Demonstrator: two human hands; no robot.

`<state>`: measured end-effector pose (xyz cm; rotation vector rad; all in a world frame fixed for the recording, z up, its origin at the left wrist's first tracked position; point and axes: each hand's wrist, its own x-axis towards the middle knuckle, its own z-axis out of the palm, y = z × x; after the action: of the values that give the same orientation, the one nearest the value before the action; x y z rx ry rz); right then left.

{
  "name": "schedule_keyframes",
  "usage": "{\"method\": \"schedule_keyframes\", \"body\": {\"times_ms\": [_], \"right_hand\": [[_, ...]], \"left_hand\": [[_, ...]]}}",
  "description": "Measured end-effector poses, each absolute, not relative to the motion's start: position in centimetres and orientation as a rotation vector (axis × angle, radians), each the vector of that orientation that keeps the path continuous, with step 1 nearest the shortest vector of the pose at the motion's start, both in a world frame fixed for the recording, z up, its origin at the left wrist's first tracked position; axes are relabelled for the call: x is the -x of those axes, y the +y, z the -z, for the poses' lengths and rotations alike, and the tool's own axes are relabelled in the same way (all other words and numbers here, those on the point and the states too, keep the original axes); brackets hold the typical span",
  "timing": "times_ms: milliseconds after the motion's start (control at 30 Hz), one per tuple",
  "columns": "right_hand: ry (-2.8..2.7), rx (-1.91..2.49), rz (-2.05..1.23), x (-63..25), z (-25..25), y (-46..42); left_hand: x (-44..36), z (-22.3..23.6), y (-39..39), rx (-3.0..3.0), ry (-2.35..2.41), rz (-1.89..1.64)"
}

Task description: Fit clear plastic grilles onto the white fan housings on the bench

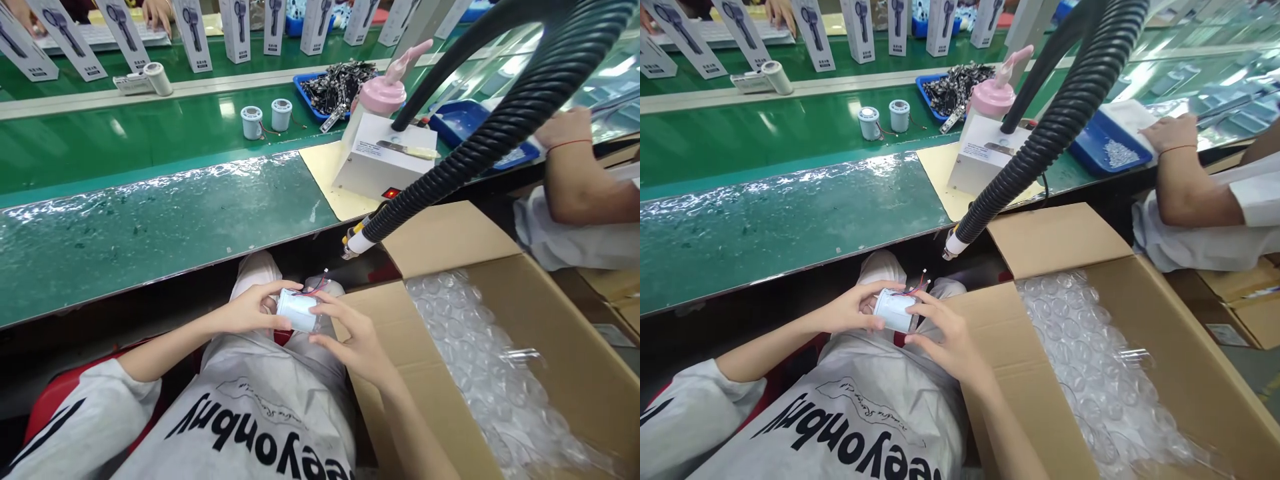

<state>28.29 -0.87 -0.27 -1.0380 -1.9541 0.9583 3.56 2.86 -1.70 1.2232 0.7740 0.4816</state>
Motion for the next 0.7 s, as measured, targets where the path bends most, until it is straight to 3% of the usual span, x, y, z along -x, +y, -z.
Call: {"method": "schedule_keyframes", "body": {"times_ms": [300, 700], "right_hand": [[-1.775, 1.051, -1.219, -28.1, -0.5, -1.2], [-1.512, 1.065, -1.525, -28.0, -0.6, -1.4]], "left_hand": [[-3.0, 0.5, 2.9, -1.586, 0.614, -0.612], [-2.9, 0.4, 2.6, -1.567, 0.579, -0.621]]}}
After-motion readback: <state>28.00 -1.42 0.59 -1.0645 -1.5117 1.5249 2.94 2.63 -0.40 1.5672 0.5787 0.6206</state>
